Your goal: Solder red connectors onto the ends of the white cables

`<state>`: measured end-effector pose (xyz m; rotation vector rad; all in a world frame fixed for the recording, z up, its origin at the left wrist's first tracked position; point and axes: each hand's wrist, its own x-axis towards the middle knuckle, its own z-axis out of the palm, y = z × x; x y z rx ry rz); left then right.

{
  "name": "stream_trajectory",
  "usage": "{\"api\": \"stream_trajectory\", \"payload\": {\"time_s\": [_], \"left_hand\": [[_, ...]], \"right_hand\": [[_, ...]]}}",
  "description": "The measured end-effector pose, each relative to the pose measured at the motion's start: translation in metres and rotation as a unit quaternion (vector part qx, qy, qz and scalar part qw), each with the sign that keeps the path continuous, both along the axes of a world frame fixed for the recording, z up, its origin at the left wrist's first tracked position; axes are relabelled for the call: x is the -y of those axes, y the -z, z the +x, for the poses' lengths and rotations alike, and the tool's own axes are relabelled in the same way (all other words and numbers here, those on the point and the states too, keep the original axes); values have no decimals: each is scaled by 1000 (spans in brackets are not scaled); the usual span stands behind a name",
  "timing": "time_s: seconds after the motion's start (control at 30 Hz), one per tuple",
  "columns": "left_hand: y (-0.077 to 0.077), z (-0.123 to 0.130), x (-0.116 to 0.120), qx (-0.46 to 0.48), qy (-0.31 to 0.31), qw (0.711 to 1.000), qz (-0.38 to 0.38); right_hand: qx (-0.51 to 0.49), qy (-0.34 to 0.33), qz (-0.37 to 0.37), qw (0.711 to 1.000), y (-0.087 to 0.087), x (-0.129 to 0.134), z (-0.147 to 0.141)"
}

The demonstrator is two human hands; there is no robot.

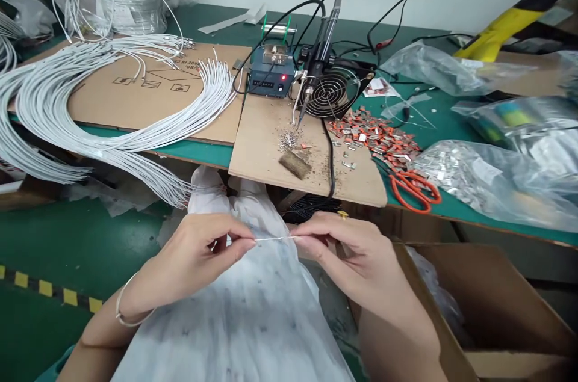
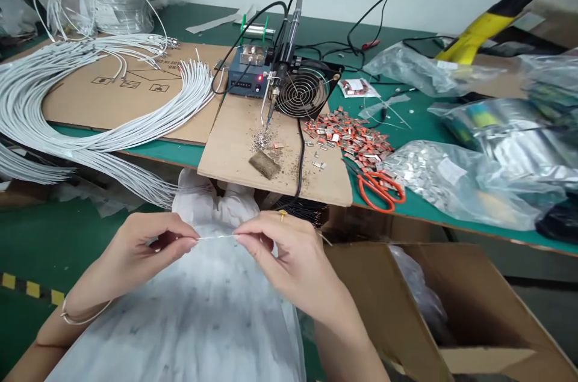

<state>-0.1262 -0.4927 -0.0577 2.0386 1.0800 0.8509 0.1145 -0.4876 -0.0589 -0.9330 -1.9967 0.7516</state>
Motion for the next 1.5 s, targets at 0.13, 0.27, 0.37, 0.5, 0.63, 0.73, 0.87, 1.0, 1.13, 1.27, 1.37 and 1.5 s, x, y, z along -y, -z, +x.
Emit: {"api": "stream_trajectory", "payload": {"time_s": [0.13,0.27,0.37,0.5,0.63,0.73,0.87,1.0,1.13,1.27,1.37,1.5], "left_hand": [[0,0,1,-10,1,1000,19],[-2,-1,1,-18,6,999,32],[-2,-2,1,-25,11,999,40],[-2,-4,0,-31,12,998,49],[-3,-6,-1,-37,14,998,51],[-2,-7,0,-42,16,998,45],[-1,-7,0,-48,17,998,39],[-1,-7,0,-54,16,998,40],[-3,-7,1,-56,14,997,41],[-4,-8,2,-51,12,997,50],[-4,-8,3,-51,15,997,54],[-4,-8,3,-52,17,997,53]], "right_hand": [[21,22,81,996,0,2,8],[39,33,125,991,2,6,12],[50,44,145,987,4,8,14],[40,53,166,984,7,8,15],[29,57,183,981,11,7,17],[24,60,197,978,13,6,19],[21,66,206,976,16,4,22],[20,73,198,977,19,4,24],[14,94,199,975,23,4,27],[6,106,211,972,24,4,31],[0,102,231,967,23,3,34],[-1,107,236,966,23,2,37]]}}
